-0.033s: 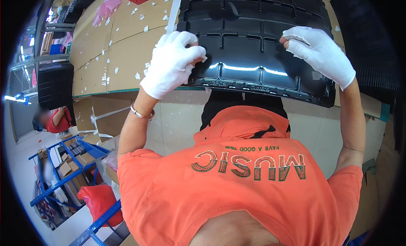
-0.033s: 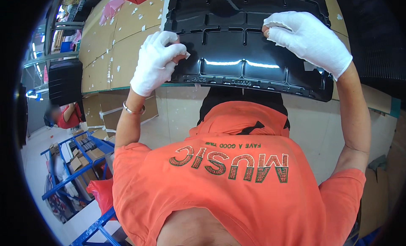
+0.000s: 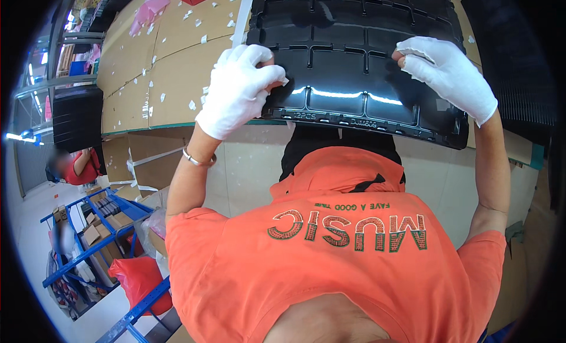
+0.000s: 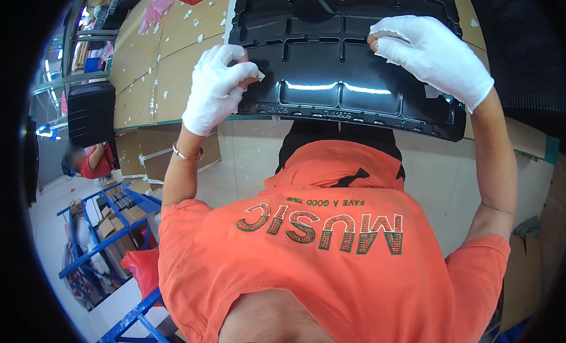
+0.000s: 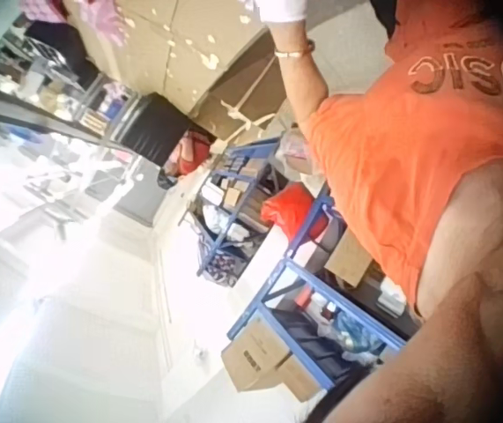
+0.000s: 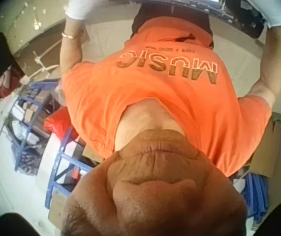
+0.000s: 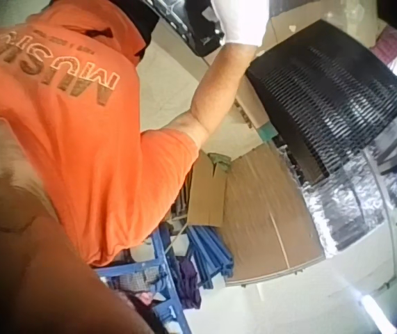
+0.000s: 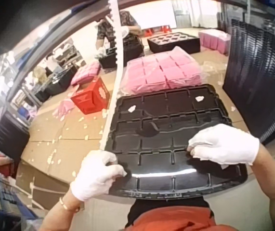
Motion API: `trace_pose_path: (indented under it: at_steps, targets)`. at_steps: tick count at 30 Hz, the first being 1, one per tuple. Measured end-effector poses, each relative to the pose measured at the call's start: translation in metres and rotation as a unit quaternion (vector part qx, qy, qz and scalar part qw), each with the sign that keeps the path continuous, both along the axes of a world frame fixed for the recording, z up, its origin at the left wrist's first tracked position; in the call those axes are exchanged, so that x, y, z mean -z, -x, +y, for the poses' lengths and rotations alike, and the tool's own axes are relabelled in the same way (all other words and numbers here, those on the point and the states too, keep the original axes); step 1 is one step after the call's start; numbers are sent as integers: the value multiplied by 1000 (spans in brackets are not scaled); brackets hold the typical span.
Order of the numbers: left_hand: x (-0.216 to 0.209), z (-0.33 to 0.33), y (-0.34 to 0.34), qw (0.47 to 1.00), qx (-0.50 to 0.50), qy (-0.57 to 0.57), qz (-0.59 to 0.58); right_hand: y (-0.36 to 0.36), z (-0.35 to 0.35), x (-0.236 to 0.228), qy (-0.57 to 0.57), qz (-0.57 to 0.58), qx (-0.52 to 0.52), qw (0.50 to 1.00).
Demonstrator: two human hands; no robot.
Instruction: The person prepares plastic trays by hand, applying adhesive strips to each tray, then inserting foam blocks into them, and finally stacking the prepared trays.
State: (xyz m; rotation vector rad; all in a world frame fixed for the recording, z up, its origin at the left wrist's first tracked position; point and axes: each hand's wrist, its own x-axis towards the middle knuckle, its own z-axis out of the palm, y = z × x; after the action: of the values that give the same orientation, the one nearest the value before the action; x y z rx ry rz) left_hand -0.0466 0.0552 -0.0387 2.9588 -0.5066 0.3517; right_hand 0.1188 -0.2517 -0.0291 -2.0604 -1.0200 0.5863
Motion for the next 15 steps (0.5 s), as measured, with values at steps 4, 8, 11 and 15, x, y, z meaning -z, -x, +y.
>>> trace_pose_path:
  at_steps: [4,8,11,15]
  targets:
    - [1,6,19,997,-43,65,-18,0,-15,-1,1,-28,13,1000]
    - [0,2,32,912,-114,393,-6,2,-40,-11,61,24,116,991]
    - [-6,-22,27,866,-144,477,37,3,-52,-10,43,19,171,984]
    - [-27,-88,-19,916,-31,389,90,6,-79,-14,-7,29,188,982]
